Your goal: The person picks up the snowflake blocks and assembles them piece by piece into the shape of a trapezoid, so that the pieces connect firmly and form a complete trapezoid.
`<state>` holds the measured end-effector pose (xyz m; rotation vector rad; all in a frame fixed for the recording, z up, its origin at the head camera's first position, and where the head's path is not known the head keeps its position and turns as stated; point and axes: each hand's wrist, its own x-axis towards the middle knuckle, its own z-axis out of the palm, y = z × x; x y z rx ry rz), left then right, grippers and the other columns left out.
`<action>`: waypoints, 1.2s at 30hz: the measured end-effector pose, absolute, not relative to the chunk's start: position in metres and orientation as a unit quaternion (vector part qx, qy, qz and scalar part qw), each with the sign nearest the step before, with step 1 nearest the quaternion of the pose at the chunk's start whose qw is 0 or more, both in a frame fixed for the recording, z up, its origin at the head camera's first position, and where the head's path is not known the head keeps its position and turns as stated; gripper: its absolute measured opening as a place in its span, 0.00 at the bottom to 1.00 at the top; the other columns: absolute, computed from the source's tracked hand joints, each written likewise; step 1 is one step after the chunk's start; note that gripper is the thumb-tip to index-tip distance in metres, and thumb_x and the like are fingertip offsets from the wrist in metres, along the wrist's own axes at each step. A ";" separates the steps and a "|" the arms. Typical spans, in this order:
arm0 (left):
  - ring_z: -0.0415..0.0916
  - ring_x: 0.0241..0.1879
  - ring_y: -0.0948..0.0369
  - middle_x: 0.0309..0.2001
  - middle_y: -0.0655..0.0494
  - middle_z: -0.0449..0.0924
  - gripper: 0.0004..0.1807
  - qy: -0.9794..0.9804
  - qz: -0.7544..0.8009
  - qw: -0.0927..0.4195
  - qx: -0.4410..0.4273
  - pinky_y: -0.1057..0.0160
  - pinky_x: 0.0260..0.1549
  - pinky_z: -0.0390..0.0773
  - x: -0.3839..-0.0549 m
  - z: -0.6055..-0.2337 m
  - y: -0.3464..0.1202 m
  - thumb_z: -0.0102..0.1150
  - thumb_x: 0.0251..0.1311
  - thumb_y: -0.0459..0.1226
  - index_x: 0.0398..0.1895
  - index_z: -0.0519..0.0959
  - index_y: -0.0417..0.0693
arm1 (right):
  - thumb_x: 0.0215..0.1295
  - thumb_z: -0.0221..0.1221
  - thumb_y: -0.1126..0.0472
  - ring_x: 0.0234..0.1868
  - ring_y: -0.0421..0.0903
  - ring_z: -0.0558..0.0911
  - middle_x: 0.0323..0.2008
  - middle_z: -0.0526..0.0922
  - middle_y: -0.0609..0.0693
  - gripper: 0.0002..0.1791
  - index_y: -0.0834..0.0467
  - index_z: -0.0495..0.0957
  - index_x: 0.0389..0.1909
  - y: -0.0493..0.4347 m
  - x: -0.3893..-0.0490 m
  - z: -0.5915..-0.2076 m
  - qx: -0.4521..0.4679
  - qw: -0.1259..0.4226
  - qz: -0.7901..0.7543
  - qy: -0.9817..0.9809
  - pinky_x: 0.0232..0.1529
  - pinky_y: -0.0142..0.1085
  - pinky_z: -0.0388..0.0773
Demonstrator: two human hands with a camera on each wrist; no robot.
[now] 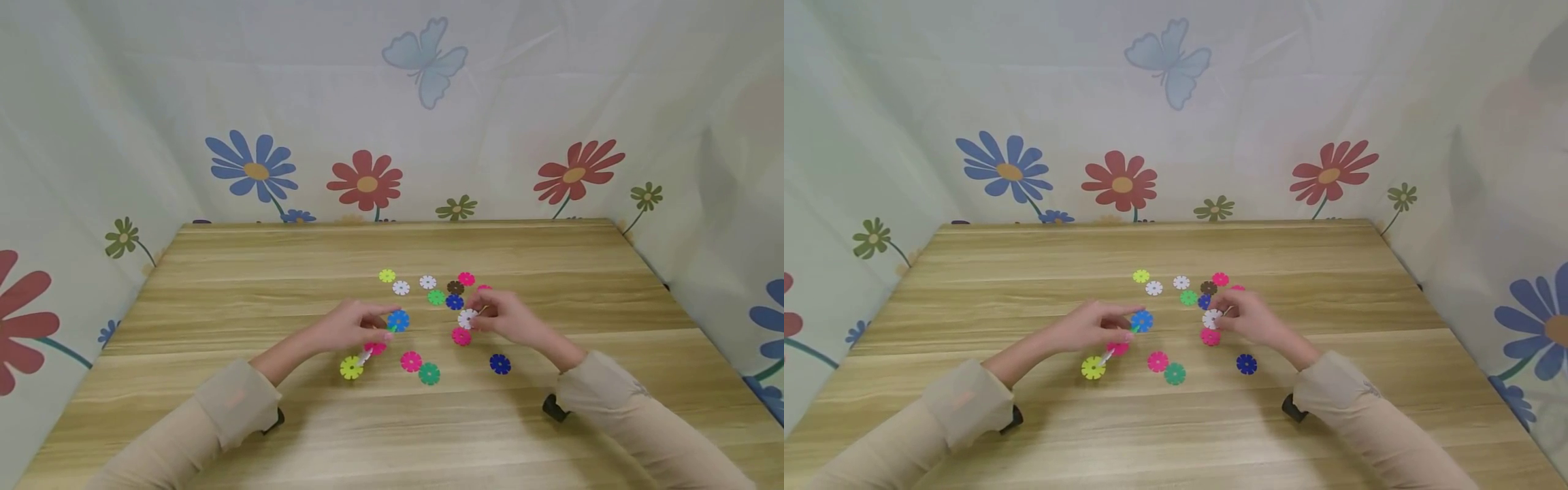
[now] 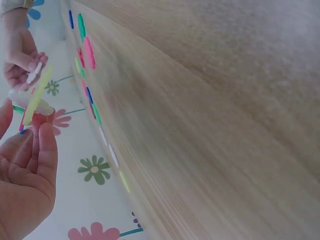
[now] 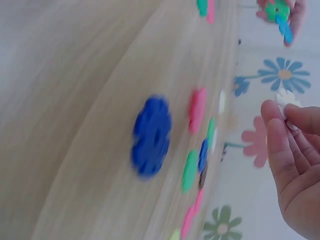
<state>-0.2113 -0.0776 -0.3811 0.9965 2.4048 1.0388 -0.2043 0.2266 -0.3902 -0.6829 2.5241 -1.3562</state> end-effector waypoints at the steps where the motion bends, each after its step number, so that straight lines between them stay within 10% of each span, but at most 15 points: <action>1: 0.77 0.38 0.64 0.42 0.51 0.81 0.28 0.844 0.367 0.173 0.351 0.69 0.38 0.76 -0.211 -0.381 -0.077 0.56 0.55 0.43 0.60 0.65 0.50 | 0.54 0.55 0.74 0.30 0.49 0.81 0.31 0.77 0.60 0.08 0.68 0.72 0.37 0.223 -0.204 -0.390 -0.231 0.094 -0.464 0.850 0.30 0.34 0.79; 36: 0.58 0.17 0.65 0.24 0.53 0.70 0.23 0.819 0.437 0.202 0.310 0.73 0.16 0.60 -0.211 -0.381 -0.072 0.43 0.65 0.39 0.63 0.61 0.45 | 0.49 0.60 0.74 0.26 0.42 0.80 0.27 0.80 0.59 0.06 0.67 0.74 0.29 0.154 -0.196 -0.390 -0.287 -0.079 -0.506 0.810 0.27 0.28 0.78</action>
